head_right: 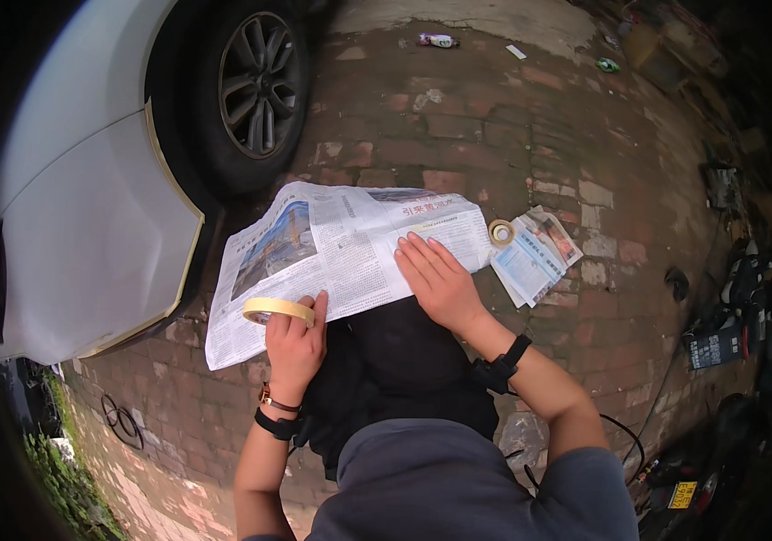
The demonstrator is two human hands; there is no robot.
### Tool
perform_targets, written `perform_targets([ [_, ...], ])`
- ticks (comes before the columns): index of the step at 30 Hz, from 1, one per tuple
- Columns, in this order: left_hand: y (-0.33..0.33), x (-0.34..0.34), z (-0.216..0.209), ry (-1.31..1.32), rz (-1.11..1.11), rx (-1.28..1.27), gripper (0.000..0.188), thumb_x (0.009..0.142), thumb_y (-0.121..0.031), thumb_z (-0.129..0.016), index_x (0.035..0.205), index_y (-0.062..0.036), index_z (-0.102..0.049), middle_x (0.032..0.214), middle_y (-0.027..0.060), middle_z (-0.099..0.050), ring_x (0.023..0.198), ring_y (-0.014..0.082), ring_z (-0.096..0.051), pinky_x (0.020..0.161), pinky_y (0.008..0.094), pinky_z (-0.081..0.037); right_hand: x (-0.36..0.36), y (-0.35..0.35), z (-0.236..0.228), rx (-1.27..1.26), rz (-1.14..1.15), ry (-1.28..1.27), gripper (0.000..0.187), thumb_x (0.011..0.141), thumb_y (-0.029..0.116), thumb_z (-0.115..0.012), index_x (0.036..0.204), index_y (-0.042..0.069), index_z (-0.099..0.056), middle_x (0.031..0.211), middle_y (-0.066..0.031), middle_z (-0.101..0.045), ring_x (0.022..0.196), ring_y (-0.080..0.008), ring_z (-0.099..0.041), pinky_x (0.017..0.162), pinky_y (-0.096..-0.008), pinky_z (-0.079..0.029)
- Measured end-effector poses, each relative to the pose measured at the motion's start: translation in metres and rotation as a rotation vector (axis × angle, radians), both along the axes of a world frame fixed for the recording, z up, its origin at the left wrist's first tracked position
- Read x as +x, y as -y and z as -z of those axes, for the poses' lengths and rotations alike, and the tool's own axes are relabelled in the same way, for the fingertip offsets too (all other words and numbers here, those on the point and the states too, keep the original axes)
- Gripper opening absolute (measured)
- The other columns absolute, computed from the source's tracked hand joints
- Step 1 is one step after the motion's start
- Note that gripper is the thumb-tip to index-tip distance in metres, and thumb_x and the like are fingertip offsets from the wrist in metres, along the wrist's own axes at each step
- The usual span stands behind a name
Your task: The person tapes sheets of newspaper to the rear exterior of a white car using masking tape.
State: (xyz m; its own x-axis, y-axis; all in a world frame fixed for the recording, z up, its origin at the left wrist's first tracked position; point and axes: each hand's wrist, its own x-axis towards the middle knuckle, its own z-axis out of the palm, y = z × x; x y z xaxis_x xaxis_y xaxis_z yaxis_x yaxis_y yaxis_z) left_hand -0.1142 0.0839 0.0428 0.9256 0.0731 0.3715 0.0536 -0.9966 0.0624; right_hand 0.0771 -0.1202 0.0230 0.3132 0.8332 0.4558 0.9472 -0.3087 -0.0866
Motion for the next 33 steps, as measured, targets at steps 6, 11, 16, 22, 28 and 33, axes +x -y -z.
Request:
perform_targets([
  [6, 0.001, 0.009, -0.002, 0.012, 0.026, -0.024, 0.041, 0.079, -0.005, -0.07, 0.119, -0.0043, -0.071, 0.107, 0.0072, -0.063, 0.091, 0.0271, -0.059, 0.076, 0.0388, -0.047, 0.064, 0.081, 0.006, -0.143, 0.476, 0.099, 0.053, 0.088, 0.002, -0.055, 0.141, -0.001, -0.05, 0.149, -0.0157, -0.05, 0.143, -0.0298, -0.043, 0.117, -0.0471, -0.033],
  [11, 0.007, 0.016, -0.003, -0.025, 0.015, -0.067, 0.039, 0.079, -0.006, -0.071, 0.117, -0.0013, -0.071, 0.094, 0.0081, -0.059, 0.089, 0.0273, -0.058, 0.074, 0.0391, -0.047, 0.011, 0.049, -0.03, 0.107, 0.281, -0.166, 0.059, 0.082, 0.003, -0.063, 0.14, 0.0, -0.052, 0.146, -0.0152, -0.052, 0.14, -0.0285, -0.046, 0.116, -0.0471, -0.033],
  [16, 0.01, 0.027, -0.021, -0.017, 0.012, -0.062, 0.032, 0.079, -0.008, -0.069, 0.11, 0.0006, -0.071, 0.092, 0.0091, -0.057, 0.088, 0.0268, -0.056, 0.075, 0.0386, -0.046, -0.04, -0.038, -0.022, 0.206, -0.141, -0.173, 0.034, 0.079, 0.01, -0.07, 0.111, 0.0, -0.067, 0.115, -0.0114, -0.067, 0.119, -0.0248, -0.061, 0.11, -0.0452, -0.042],
  [22, 0.01, 0.037, -0.036, -0.009, -0.037, -0.001, 0.029, 0.081, -0.009, -0.067, 0.108, -0.0005, -0.07, 0.093, 0.0086, -0.057, 0.087, 0.0257, -0.055, 0.074, 0.0373, -0.045, -0.032, -0.068, -0.024, 0.335, -0.228, -0.152, 0.02, 0.074, 0.013, -0.072, 0.09, 0.002, -0.066, 0.095, -0.0087, -0.068, 0.103, -0.0234, -0.066, 0.108, -0.0455, -0.046],
  [28, 0.011, 0.045, -0.048, -0.017, -0.041, -0.039, 0.022, 0.082, -0.009, -0.068, 0.102, -0.0011, -0.07, 0.092, 0.0081, -0.057, 0.087, 0.0253, -0.054, 0.072, 0.0371, -0.044, 0.004, -0.053, -0.029, 0.369, -0.098, -0.018, 0.018, 0.073, 0.012, -0.072, 0.089, 0.006, -0.068, 0.096, -0.0066, -0.07, 0.098, -0.0208, -0.068, 0.108, -0.0453, -0.046],
  [33, 0.008, 0.047, -0.055, 0.002, -0.059, -0.059, 0.016, 0.082, -0.008, -0.068, 0.097, -0.0012, -0.069, 0.09, 0.0091, -0.056, 0.086, 0.0268, -0.053, 0.072, 0.0385, -0.044, 0.054, 0.007, -0.014, 0.257, 0.128, 0.078, 0.015, 0.076, 0.008, -0.07, 0.092, 0.008, -0.07, 0.095, -0.0036, -0.072, 0.1, -0.0202, -0.069, 0.108, -0.0474, -0.045],
])
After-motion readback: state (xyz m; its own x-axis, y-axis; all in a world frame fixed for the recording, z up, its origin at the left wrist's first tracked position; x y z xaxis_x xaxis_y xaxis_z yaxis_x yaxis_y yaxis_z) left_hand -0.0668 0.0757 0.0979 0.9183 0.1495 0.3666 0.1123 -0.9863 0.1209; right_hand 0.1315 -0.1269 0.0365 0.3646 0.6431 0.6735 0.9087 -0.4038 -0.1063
